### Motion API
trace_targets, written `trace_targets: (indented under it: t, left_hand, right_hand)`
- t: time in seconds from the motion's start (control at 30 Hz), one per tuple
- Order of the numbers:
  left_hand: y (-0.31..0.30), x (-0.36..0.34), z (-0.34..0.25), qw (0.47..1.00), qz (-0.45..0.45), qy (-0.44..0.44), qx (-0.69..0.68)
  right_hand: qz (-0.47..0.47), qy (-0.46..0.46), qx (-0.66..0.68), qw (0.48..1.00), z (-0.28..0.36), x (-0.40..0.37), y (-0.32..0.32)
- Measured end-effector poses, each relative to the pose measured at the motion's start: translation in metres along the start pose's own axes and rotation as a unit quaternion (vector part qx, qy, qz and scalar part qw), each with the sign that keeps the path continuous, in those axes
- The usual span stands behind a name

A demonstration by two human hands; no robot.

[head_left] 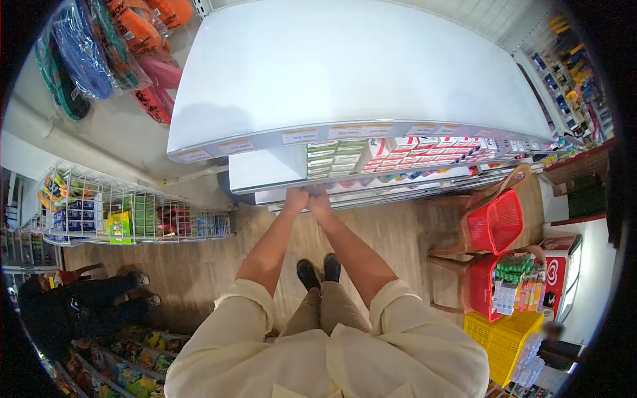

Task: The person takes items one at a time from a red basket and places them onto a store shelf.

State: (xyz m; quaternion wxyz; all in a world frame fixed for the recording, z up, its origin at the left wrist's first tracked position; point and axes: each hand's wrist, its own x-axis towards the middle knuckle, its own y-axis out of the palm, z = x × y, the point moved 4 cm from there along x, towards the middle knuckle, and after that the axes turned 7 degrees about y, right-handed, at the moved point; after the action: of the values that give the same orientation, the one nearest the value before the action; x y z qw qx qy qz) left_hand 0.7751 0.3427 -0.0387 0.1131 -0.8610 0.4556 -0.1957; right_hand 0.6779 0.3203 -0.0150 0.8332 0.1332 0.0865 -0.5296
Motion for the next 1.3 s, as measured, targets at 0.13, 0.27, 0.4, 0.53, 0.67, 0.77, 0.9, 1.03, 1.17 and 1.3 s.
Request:
trace_targets:
  t: [0.13, 0.27, 0.4, 0.53, 0.67, 0.77, 0.9, 1.03, 1.17, 1.3]
  left_hand:
    - [-0.007, 0.0, -0.02, 0.999, 0.044, -0.026, 0.002]
    - [-0.005, -0.002, -0.018, 0.999, 0.015, -0.038, 0.006]
    - [-0.006, -0.002, -0.023, 0.997, 0.037, -0.061, 0.042]
    - [-0.012, -0.005, -0.04, 0.988, 0.079, -0.127, 0.037]
    - [0.001, -0.027, -0.022, 0.99, -0.034, -0.135, 0.032]
    - [0.01, -0.036, -0.039, 0.993, -0.024, -0.117, -0.006]
    - [0.023, -0.036, -0.047, 0.997, -0.008, -0.078, 0.029]
    - [0.037, -0.029, -0.037, 0.996, 0.036, -0.079, 0.009]
    - [0.037, -0.021, -0.051, 0.993, 0.089, -0.077, 0.019]
    - [0.042, -0.021, -0.047, 0.995, 0.071, -0.05, 0.052]
  right_hand:
    - [-0.016, 0.097, 0.02, 0.995, 0.012, -0.005, 0.002]
    - [0.042, 0.131, 0.032, 0.99, -0.01, 0.007, 0.001]
    - [0.0, 0.093, 0.017, 0.996, -0.027, 0.017, -0.006]
    - [0.021, 0.023, 0.005, 1.0, -0.004, 0.004, -0.004]
    - [-0.082, -0.007, -0.04, 0.996, -0.043, -0.012, -0.019]
    - [-0.146, 0.039, -0.019, 0.988, 0.01, -0.051, -0.025]
    - [-0.193, -0.048, -0.036, 0.979, -0.002, -0.041, -0.039]
    - [-0.202, -0.03, -0.045, 0.978, 0.0, -0.035, -0.048]
    - [-0.149, -0.087, -0.013, 0.985, -0.023, -0.015, -0.055]
    - [-0.126, -0.099, 0.005, 0.987, -0.013, -0.016, -0.055]
